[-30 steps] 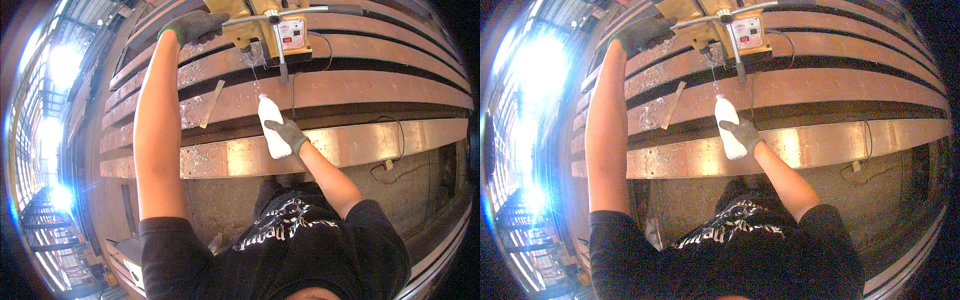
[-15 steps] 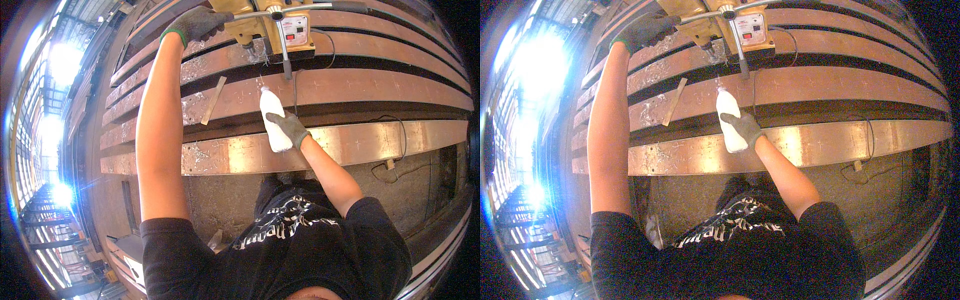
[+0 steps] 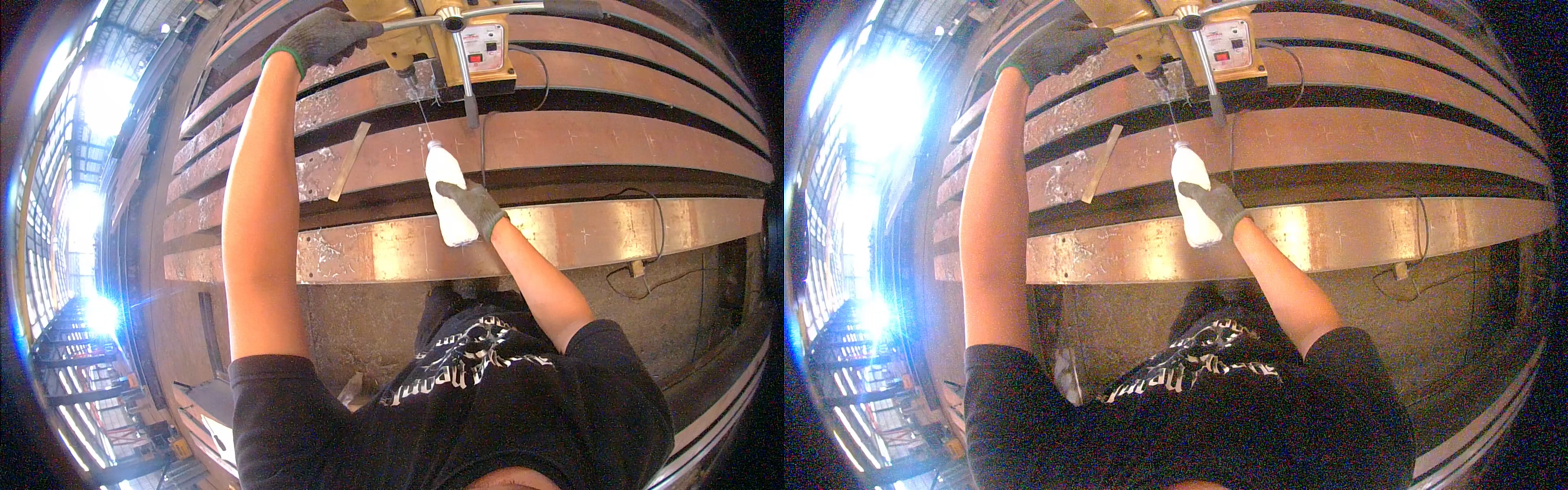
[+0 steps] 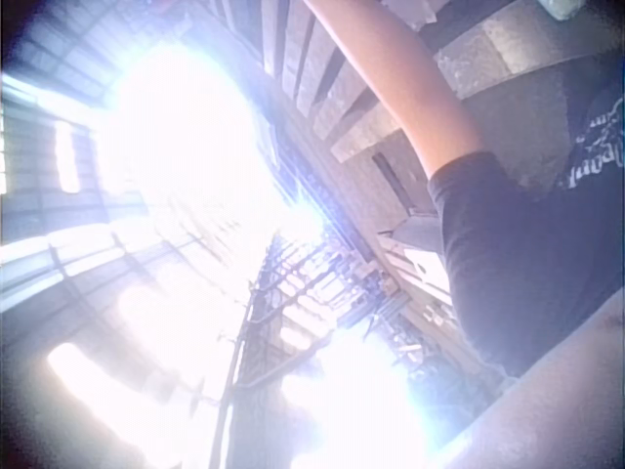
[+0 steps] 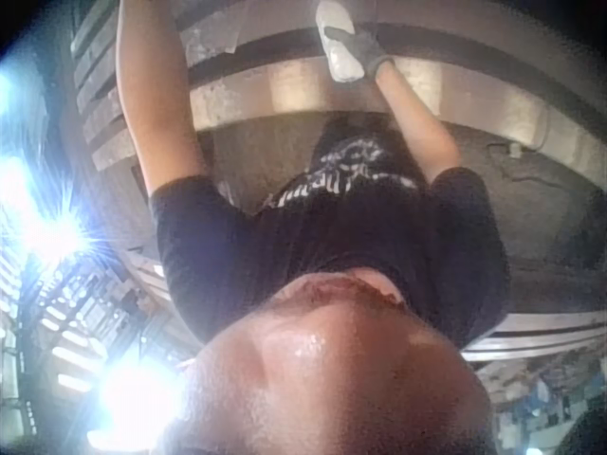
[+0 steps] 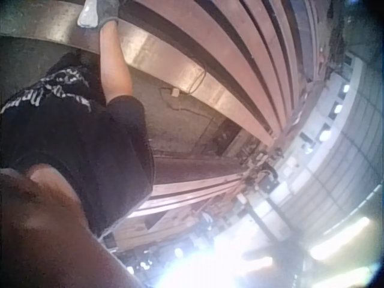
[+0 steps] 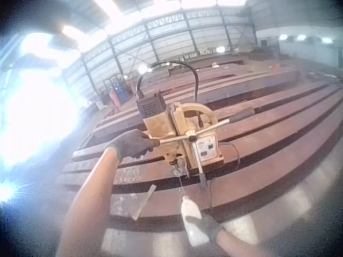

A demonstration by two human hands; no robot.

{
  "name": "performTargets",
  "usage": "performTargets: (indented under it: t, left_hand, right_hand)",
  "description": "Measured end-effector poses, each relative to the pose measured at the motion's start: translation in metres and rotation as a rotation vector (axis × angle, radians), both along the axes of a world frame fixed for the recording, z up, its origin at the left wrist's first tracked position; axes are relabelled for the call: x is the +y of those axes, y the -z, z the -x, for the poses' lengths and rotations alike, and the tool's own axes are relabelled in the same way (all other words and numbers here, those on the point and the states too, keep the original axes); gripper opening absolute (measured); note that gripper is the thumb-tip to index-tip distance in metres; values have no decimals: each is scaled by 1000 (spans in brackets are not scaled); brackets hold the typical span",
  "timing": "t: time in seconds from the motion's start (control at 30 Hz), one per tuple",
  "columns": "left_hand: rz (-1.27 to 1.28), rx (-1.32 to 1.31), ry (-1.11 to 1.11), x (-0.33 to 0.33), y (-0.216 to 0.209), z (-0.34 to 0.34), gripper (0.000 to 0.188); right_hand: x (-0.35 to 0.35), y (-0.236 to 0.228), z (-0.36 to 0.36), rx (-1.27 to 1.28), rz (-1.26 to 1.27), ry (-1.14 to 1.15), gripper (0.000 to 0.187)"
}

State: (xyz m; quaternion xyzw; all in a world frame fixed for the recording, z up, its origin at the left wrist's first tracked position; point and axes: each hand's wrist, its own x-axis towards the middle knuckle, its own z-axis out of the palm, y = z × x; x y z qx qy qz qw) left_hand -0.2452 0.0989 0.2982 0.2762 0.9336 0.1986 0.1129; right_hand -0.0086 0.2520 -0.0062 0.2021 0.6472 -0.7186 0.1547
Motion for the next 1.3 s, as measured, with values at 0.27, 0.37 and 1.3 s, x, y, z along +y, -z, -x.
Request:
performTargets:
  t: [0.27,0.37,1.3]
  left_hand:
    - [47,7,-23,0,4,7,45]
    - [24,-10,-39,-1,4,5,45]
    - [-30,-1,-68,-1,6,-3,49]
  right_hand:
    - [2,-13,0,56,42,-7,63]
    - [1,-15,2,30,70,14,53]
    - [9,-23,-2,-26,42,-43,72]
